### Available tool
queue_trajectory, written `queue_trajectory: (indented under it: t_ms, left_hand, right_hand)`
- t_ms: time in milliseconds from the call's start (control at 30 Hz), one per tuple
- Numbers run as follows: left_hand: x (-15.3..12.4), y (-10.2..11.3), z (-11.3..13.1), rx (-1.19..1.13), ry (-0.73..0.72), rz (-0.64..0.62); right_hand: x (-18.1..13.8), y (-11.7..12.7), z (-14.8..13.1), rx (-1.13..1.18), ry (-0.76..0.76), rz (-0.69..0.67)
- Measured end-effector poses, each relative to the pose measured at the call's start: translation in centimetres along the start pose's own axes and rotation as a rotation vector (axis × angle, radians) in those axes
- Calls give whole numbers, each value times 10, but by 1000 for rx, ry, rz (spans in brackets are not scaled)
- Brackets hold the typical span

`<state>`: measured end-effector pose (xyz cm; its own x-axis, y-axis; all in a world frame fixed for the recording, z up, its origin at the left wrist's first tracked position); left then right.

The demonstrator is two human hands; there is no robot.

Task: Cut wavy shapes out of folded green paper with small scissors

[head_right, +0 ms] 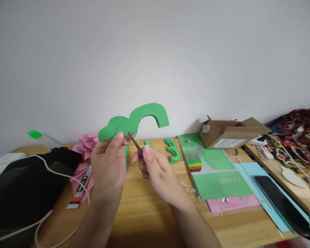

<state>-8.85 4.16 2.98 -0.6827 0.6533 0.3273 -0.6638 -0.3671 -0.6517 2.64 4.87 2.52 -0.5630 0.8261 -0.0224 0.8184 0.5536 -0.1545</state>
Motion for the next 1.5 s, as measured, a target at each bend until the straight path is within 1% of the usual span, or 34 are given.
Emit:
queue_trajectory:
  t_ms: [100, 167, 300, 467, 700, 833, 967, 1100, 1167, 1300, 1500]
  left_hand:
    - [0, -1, 0, -15, 28, -19]
    - [0, -1, 0, 13, 13, -16]
    - [0, 1, -2, 88, 18, 40]
    - [-1, 2, -4, 102, 23, 81]
    - [1, 1, -2, 32, 14, 88]
    - [1, 0, -4, 38, 43, 80]
    - [-7, -5, -7, 31, 94, 61]
    - [-21, -12, -11, 26, 280, -35]
    - [-25, -14, -10, 30, 340, -56]
    - [-26, -14, -7, 16, 355, -36]
    - [-24, -15, -6, 15, 406, -22]
  right_hand:
    - [2, 1, 2, 35, -52, -24]
    - [3, 2, 4, 44, -66, -37]
    - [4, 4, 7, 91, -71, -64]
    - [2, 4, 7, 140, -104, -71]
    - [-4, 6, 10, 143, -190, -142]
    - [-4, 5, 10, 148, -187, -203]
    - [-3, 3, 9, 148, -133, -162]
    - [-1, 2, 9, 130, -29, -101]
    - [1, 2, 12, 148, -3, -73]
    - [3, 2, 18, 196, -4, -31]
    - [2, 0, 21, 164, -22, 21]
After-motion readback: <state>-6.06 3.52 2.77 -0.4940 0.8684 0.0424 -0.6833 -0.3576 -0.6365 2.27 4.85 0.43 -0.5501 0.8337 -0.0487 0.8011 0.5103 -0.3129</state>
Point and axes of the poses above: each hand's wrist, its own x-axis towards the middle knuckle, its own y-axis out of the back of the hand, z = x × y, the point moved 3 cm from there along x, towards the middle knuckle, and after that the axes turned 8 degrees about -y, right-handed, at the moved point
